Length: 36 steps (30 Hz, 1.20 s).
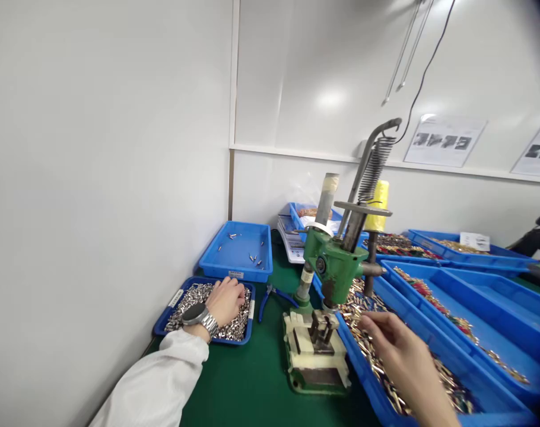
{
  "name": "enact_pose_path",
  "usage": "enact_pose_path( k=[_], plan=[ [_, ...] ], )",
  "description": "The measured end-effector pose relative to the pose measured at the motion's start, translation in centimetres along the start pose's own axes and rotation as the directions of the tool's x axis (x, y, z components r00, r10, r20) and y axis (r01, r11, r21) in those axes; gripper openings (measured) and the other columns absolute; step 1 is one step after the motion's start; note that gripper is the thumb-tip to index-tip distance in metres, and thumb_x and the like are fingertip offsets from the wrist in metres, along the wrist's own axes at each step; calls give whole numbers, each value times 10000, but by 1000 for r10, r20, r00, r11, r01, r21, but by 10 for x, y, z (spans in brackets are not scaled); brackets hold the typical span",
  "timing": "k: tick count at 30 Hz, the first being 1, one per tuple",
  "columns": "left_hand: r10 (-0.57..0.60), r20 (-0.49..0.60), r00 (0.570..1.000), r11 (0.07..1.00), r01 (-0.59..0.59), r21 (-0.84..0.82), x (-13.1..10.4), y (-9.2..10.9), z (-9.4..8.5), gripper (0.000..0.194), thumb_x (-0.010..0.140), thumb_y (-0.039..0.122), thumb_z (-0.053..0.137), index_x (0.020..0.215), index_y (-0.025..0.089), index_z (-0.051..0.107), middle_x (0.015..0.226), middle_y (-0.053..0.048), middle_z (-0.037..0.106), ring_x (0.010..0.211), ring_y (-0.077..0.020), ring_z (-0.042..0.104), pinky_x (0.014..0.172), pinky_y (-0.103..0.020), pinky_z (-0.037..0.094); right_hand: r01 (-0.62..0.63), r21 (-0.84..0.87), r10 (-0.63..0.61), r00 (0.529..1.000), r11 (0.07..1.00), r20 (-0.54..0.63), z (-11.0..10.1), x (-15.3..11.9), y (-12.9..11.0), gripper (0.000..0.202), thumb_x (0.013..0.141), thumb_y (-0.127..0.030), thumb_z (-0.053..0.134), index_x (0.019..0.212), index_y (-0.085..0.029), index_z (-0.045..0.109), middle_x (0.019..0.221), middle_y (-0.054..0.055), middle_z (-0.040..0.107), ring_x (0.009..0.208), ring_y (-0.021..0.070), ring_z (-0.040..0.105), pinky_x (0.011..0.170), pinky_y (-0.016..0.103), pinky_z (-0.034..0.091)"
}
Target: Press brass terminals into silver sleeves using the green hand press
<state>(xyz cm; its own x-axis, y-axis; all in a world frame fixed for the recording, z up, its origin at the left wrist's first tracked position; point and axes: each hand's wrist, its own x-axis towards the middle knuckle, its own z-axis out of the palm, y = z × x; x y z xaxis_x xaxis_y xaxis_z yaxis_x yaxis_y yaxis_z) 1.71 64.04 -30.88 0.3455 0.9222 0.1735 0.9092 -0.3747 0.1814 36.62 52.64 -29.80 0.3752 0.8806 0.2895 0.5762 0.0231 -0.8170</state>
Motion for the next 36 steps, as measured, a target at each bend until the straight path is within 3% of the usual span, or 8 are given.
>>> enact_pose_path(
  k=[4, 8, 15, 21, 24, 29, 31, 36],
  plan=[
    [32, -46, 998, 999, -30, 45, -2, -6, -7, 143, 901, 277, 535, 836, 201, 637, 975, -81, 661, 990, -272, 533, 826, -389, 358, -31, 112, 54, 978, 993, -203, 51, -50, -41, 410, 840, -637, 550, 868, -235, 629, 762, 58, 706, 671, 244, 635, 610, 332, 468],
    [1, -179, 984, 994, -22, -111, -5, -8, -18, 184, 939, 318, 483, 879, 218, 625, 907, -54, 670, 924, -240, 559, 811, -355, 394, -6, 104, 43, 935, 995, -353, 75, -62, -43, 371, 887, -597, 524, 925, -239, 617, 809, 64, 705, 696, 245, 641, 633, 335, 475],
    [-118, -299, 947, 842, -64, -535, 15, 58, -17, 137, 865, 271, 557, 914, 224, 675, 935, -44, 705, 944, -229, 631, 888, -351, 454, 134, -12, -134, 973, 991, -188, 72, -58, -43, 293, 947, -450, 449, 1011, -219, 617, 806, 67, 712, 618, 229, 646, 571, 310, 461],
    [-48, -167, 985, 509, -120, -852, 28, 145, 10, 134, 838, 215, 557, 893, 228, 678, 900, -22, 749, 873, -194, 677, 813, -292, 473, 72, 106, -55, 986, 992, -159, 73, -56, -54, 285, 927, -403, 493, 1090, -203, 615, 837, 77, 741, 688, 239, 697, 603, 307, 510],
    [-40, -157, 987, 481, -119, -869, 22, 159, 15, 158, 880, 228, 504, 896, 233, 662, 845, -8, 739, 818, -177, 668, 776, -271, 460, 36, 202, -6, 989, 979, -151, 78, -58, -51, 366, 936, -440, 496, 1181, -192, 610, 874, 84, 749, 714, 235, 706, 615, 307, 534],
    [-75, -202, 977, 493, -139, -859, 17, 150, 11, 180, 902, 354, 534, 861, 231, 659, 821, -7, 716, 815, -180, 647, 774, -271, 451, 118, 36, -111, 982, 992, -151, 80, -62, -40, 409, 965, -396, 425, 1271, -195, 608, 1036, 114, 746, 820, 244, 729, 671, 317, 556],
    [-90, -171, 981, 403, -121, -907, 18, 147, 11, 144, 854, 347, 604, 839, 218, 667, 836, -14, 720, 822, -177, 641, 788, -273, 457, 159, -21, -160, 978, 987, -137, 78, -62, -35, 431, 965, -370, 414, 1300, -177, 604, 1048, 120, 747, 821, 245, 735, 681, 318, 566],
    [18, 25, 1000, -55, 26, -998, 18, 151, 15, 224, 768, 345, 710, 900, 165, 704, 937, -69, 727, 878, -181, 642, 826, -289, 474, 263, -141, -280, 953, 954, -114, 73, -60, -26, 459, 976, -329, 407, 1353, -145, 593, 1089, 134, 743, 795, 243, 746, 665, 313, 580]
  ],
)
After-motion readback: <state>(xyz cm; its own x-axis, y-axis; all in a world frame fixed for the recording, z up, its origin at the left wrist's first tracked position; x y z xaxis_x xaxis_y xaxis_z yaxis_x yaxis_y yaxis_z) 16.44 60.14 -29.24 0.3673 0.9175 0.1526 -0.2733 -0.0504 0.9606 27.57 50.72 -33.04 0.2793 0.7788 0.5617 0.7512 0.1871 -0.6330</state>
